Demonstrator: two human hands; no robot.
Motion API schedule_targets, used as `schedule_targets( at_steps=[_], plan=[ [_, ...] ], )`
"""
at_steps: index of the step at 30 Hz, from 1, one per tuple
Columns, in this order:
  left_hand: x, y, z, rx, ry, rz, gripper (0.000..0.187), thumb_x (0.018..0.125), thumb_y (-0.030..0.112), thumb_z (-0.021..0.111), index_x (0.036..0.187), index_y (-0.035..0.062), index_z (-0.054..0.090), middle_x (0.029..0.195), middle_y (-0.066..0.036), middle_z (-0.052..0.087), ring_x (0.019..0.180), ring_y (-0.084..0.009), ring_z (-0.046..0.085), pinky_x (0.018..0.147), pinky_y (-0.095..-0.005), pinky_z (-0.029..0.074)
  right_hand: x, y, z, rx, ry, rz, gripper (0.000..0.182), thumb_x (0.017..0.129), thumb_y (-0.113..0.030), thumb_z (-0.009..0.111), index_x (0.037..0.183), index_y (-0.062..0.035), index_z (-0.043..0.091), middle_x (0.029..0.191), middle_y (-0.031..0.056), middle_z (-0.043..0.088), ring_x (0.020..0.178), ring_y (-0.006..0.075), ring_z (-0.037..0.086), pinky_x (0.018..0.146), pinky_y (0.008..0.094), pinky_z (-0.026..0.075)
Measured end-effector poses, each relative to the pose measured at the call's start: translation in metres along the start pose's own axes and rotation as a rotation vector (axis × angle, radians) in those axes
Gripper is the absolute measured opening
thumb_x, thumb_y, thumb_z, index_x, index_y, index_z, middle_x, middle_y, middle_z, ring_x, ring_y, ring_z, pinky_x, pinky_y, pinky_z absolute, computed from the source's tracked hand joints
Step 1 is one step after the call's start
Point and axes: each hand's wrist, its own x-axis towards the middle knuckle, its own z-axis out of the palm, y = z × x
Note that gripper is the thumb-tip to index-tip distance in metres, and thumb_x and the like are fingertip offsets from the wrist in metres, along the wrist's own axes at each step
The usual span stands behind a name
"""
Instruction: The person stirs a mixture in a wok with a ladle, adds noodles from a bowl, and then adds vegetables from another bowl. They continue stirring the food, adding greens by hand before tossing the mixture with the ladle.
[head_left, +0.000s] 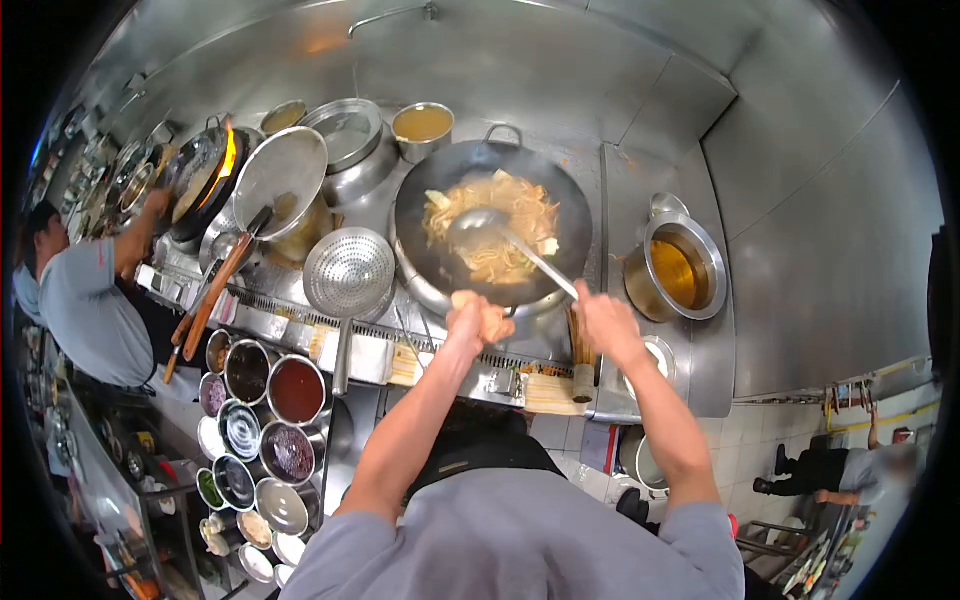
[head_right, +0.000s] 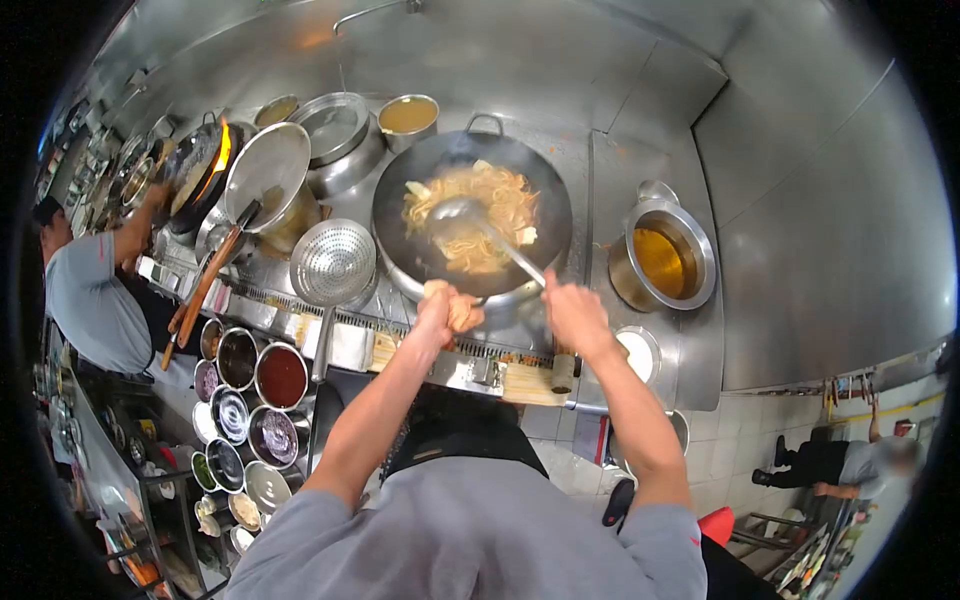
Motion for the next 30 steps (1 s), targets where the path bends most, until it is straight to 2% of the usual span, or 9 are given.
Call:
schedule_targets(
  at_steps=[8, 14, 18, 20, 23, 24, 26, 28, 30],
  plan=[
    [-0.024, 0.004, 0.004, -0.082, -0.027, -0.078, 0.015, 0.079, 0.008, 0.042, 0.083, -0.0060, 0.044, 0.078, -0.025, 0.055, 0.060, -0.0341, 0.057, 0.049, -0.0451, 0.053, -0.052, 0.034, -0.006, 0.112, 0.122, -0.003, 0.032, 0.086, -0.021, 0.043, 0.113, -0.0045, 0.044, 0.070, 0.0235, 0.058, 0.071, 0.0409, 0.057, 0.065, 0.0500, 0.043],
    [-0.077, 0.011, 0.011, -0.130, 0.028, -0.114, 0.015, 0.078, 0.003, 0.043, 0.071, -0.0091, 0.047, 0.070, -0.022, 0.056, 0.051, -0.0277, 0.057, 0.045, -0.0401, 0.053, -0.110, 0.045, -0.085, 0.306, -0.081, 0.003, 0.025, 0.086, -0.023, 0.044, 0.104, -0.0059, 0.050, 0.074, 0.0194, 0.059, 0.075, 0.0386, 0.055, 0.067, 0.0480, 0.041],
    [-0.050, 0.007, -0.006, -0.277, -0.511, -0.215, 0.026, 0.082, 0.010, 0.040, 0.068, -0.0103, 0.047, 0.062, -0.019, 0.054, 0.047, -0.0261, 0.053, 0.037, -0.0356, 0.045, -0.101, 0.039, -0.075, 0.224, -0.119, -0.039, 0.023, 0.085, -0.022, 0.044, 0.099, -0.0052, 0.050, 0.076, 0.0203, 0.058, 0.076, 0.0390, 0.055, 0.068, 0.0495, 0.041],
    [-0.078, 0.006, 0.018, 0.014, -0.096, -0.044, 0.036, 0.084, 0.025, 0.033, 0.071, -0.0071, 0.044, 0.045, -0.008, 0.036, 0.036, -0.0199, 0.032, 0.036, -0.0317, 0.027, -0.100, 0.037, -0.050, 0.208, -0.056, -0.035, 0.022, 0.085, -0.022, 0.044, 0.099, -0.0053, 0.050, 0.076, 0.0203, 0.058, 0.075, 0.0392, 0.055, 0.068, 0.0498, 0.042],
    [-0.114, -0.047, -0.036, -0.082, -0.144, -0.054, 0.021, 0.081, 0.020, 0.037, 0.073, 0.0036, 0.048, 0.056, -0.009, 0.043, 0.042, -0.0226, 0.039, 0.037, -0.0319, 0.031, -0.116, 0.038, -0.034, 0.279, -0.049, 0.060, 0.024, 0.085, -0.024, 0.046, 0.100, -0.0055, 0.050, 0.076, 0.0207, 0.059, 0.077, 0.0395, 0.056, 0.069, 0.0497, 0.042],
    [-0.142, -0.046, -0.027, 0.021, 0.051, 0.081, 0.021, 0.080, 0.019, 0.037, 0.076, 0.0012, 0.049, 0.058, -0.012, 0.044, 0.044, -0.0240, 0.041, 0.037, -0.0330, 0.031, -0.121, 0.041, -0.039, 0.279, -0.042, 0.058, 0.024, 0.085, -0.024, 0.046, 0.100, -0.0055, 0.050, 0.076, 0.0207, 0.059, 0.077, 0.0395, 0.056, 0.069, 0.0497, 0.042],
    [-0.107, -0.052, -0.077, -0.238, -0.509, -0.073, 0.010, 0.078, 0.006, 0.036, 0.086, 0.0015, 0.041, 0.071, -0.022, 0.051, 0.045, -0.0313, 0.047, 0.038, -0.0452, 0.043, -0.140, 0.039, -0.043, 0.365, -0.067, 0.046, 0.024, 0.084, -0.024, 0.046, 0.100, -0.0062, 0.051, 0.077, 0.0207, 0.059, 0.079, 0.0393, 0.056, 0.071, 0.0491, 0.042],
    [-0.139, 0.001, -0.011, -0.070, -0.022, -0.152, 0.028, 0.078, 0.015, 0.039, 0.086, -0.0120, 0.041, 0.046, -0.012, 0.038, 0.038, -0.0266, 0.039, 0.040, -0.0345, 0.036, -0.140, 0.032, -0.051, 0.363, -0.087, 0.047, 0.024, 0.084, -0.023, 0.046, 0.100, -0.0072, 0.053, 0.077, 0.0206, 0.059, 0.080, 0.0389, 0.056, 0.072, 0.0485, 0.042],
    [-0.064, 0.003, -0.053, -0.226, -0.560, -0.271, 0.033, 0.081, 0.021, 0.040, 0.087, -0.0119, 0.041, 0.056, -0.015, 0.047, 0.049, -0.0281, 0.049, 0.045, -0.0367, 0.043, -0.133, 0.027, -0.054, 0.305, -0.112, 0.021, 0.022, 0.084, -0.022, 0.046, 0.098, -0.0076, 0.053, 0.078, 0.0212, 0.059, 0.080, 0.0391, 0.056, 0.072, 0.0482, 0.042]
  ],
)
